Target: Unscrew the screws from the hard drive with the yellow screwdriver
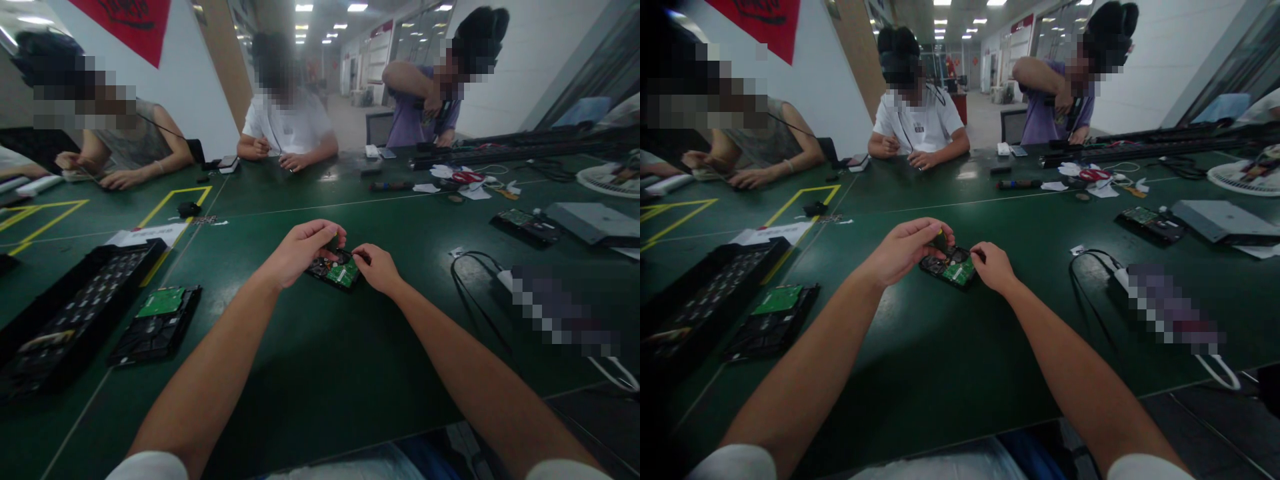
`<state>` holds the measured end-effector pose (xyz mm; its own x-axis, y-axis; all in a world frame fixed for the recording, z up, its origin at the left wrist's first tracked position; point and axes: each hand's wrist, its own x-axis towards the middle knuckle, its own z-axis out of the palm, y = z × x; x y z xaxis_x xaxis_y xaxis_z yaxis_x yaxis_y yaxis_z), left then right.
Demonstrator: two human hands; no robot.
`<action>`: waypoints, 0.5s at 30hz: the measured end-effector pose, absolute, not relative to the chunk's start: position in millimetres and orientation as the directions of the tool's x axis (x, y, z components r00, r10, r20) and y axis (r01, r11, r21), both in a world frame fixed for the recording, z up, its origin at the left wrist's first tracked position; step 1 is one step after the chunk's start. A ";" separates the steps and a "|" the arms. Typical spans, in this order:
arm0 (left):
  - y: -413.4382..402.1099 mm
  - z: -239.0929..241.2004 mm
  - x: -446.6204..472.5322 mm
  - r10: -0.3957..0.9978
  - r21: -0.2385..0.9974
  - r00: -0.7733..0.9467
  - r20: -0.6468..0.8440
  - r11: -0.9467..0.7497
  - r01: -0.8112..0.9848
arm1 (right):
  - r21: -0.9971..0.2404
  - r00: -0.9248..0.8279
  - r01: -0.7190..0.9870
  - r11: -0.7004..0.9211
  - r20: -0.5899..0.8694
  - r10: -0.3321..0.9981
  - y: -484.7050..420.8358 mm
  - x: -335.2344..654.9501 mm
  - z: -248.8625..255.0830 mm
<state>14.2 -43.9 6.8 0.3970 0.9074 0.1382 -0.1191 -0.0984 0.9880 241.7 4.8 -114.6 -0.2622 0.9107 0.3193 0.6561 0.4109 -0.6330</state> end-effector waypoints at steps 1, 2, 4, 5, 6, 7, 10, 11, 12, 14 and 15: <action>-43.9 6.5 14.3 0.910 0.990 0.393 0.133 -0.100 -0.103 | -0.633 -0.262 0.657 0.410 0.318 0.911 4.7 241.7 -114.5; -43.7 6.0 14.2 0.913 0.991 0.387 0.129 -0.104 -0.084 | -0.633 -0.263 0.657 0.410 0.318 0.911 4.7 241.6 -114.5; -43.2 5.0 13.4 0.922 0.992 0.366 0.123 -0.113 -0.049 | -0.633 -0.267 0.653 0.416 0.322 0.909 5.0 241.5 -114.9; -42.8 4.5 12.9 0.926 0.992 0.357 0.122 -0.118 -0.034 | -0.633 -0.269 0.651 0.419 0.324 0.907 5.2 241.5 -115.2; -42.5 4.2 12.3 0.929 0.992 0.350 0.122 -0.122 -0.021 | -0.632 -0.271 0.650 0.422 0.326 0.906 5.4 241.6 -115.5; -42.2 4.2 11.8 0.930 0.992 0.345 0.123 -0.127 -0.011 | -0.631 -0.271 0.649 0.425 0.330 0.904 5.5 241.6 -115.6; -42.4 4.9 11.1 0.932 0.990 0.340 0.129 -0.138 0.004 | -0.629 -0.275 0.647 0.431 0.335 0.901 5.2 242.0 -115.1; -42.6 5.3 11.1 0.930 0.991 0.344 0.126 -0.133 -0.003 | -0.631 -0.275 0.646 0.429 0.332 0.902 4.9 242.1 -114.8; -43.0 5.6 11.3 0.928 0.992 0.352 0.122 -0.123 -0.020 | -0.634 -0.276 0.645 0.426 0.327 0.904 4.7 242.2 -114.5; -43.7 6.0 11.8 0.920 0.994 0.377 0.110 -0.092 -0.063 | -0.642 -0.274 0.642 0.419 0.319 0.907 4.1 242.2 -114.1; -44.0 6.1 12.0 0.916 0.994 0.387 0.104 -0.078 -0.083 | -0.645 -0.271 0.640 0.417 0.318 0.909 3.9 242.1 -114.2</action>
<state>12.0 -44.0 6.1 0.3867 0.9163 0.1039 -0.0830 -0.0776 0.9935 242.1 3.9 -114.2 -0.2711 0.9087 0.3175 0.6403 0.4166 -0.6454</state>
